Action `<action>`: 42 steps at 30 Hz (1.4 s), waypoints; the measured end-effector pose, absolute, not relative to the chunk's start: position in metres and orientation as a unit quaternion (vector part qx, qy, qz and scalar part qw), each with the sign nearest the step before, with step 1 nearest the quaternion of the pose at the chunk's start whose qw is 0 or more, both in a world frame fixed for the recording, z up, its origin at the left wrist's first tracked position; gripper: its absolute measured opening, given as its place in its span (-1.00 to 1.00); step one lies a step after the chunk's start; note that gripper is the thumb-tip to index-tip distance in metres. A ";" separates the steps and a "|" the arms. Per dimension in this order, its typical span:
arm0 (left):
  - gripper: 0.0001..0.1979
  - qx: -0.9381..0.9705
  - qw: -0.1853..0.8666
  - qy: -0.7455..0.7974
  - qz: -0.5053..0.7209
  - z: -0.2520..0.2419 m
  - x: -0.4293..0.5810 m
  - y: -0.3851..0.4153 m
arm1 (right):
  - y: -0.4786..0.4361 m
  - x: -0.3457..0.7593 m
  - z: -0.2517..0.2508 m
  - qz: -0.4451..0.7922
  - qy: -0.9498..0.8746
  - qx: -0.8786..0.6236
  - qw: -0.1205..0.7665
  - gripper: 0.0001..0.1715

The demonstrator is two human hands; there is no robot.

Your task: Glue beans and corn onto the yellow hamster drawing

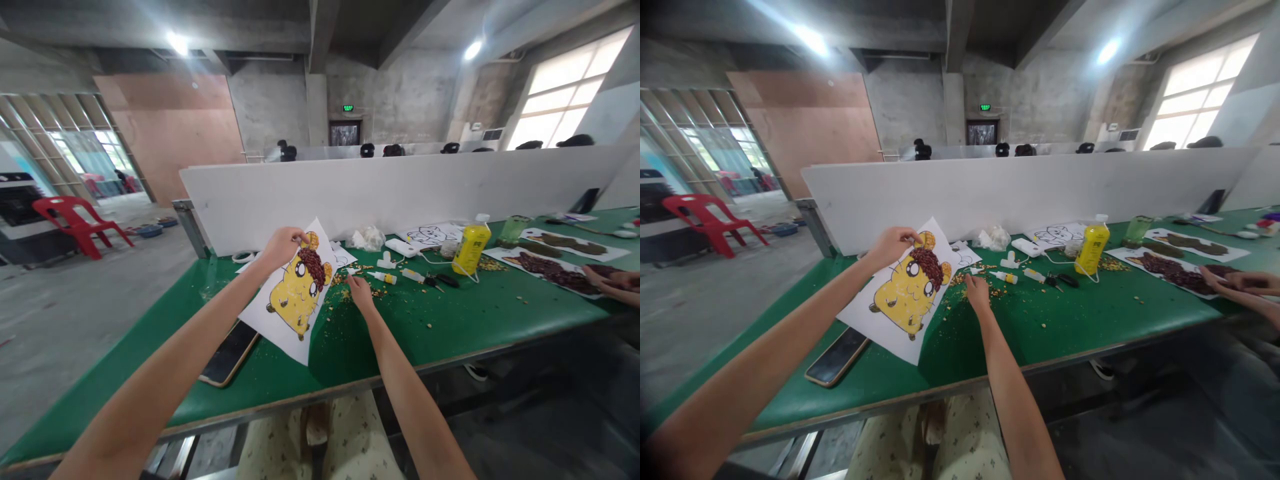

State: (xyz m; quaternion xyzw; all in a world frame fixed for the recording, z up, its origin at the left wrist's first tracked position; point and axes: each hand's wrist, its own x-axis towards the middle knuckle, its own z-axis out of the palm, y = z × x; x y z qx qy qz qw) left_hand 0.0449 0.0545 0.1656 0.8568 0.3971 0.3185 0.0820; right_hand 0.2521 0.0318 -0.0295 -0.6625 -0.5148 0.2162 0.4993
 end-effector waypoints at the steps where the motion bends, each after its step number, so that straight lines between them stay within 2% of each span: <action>1: -0.71 0.857 0.074 0.395 0.322 0.169 0.045 0.058 | 0.033 0.251 -0.030 0.238 -0.515 -0.650 0.506 -0.69; 9: -0.70 0.888 0.017 0.304 0.345 0.190 0.060 0.050 | 0.030 0.234 -0.030 0.421 -0.510 -0.512 0.548 -0.60; 14: -0.70 0.874 -0.039 0.196 0.442 0.188 0.068 0.042 | 0.025 0.230 -0.024 0.447 -0.505 -0.443 0.590 -0.53; 22: -0.87 0.806 0.048 0.242 0.538 0.164 0.064 0.057 | 0.022 0.238 -0.015 0.304 -0.480 -0.470 0.675 -0.55; 27: -0.74 0.747 0.146 0.282 0.584 0.156 0.045 0.068 | 0.017 0.236 -0.008 0.222 -0.461 -0.489 0.706 -0.61; 30: -0.75 0.733 0.146 0.302 0.592 0.149 0.029 0.062 | 0.013 0.234 -0.005 0.185 -0.468 -0.488 0.713 -0.64; 34: -0.87 0.734 0.145 0.341 0.569 0.135 0.010 0.043 | 0.003 0.234 0.000 0.117 -0.486 -0.487 0.716 -0.68; 37: -0.81 0.736 0.169 0.345 0.557 0.124 0.002 0.029 | -0.003 0.235 0.004 0.071 -0.503 -0.482 0.714 -0.65; 42: -0.86 0.731 0.165 0.363 0.553 0.113 -0.004 0.023 | -0.005 0.235 0.006 0.043 -0.527 -0.478 0.701 -0.63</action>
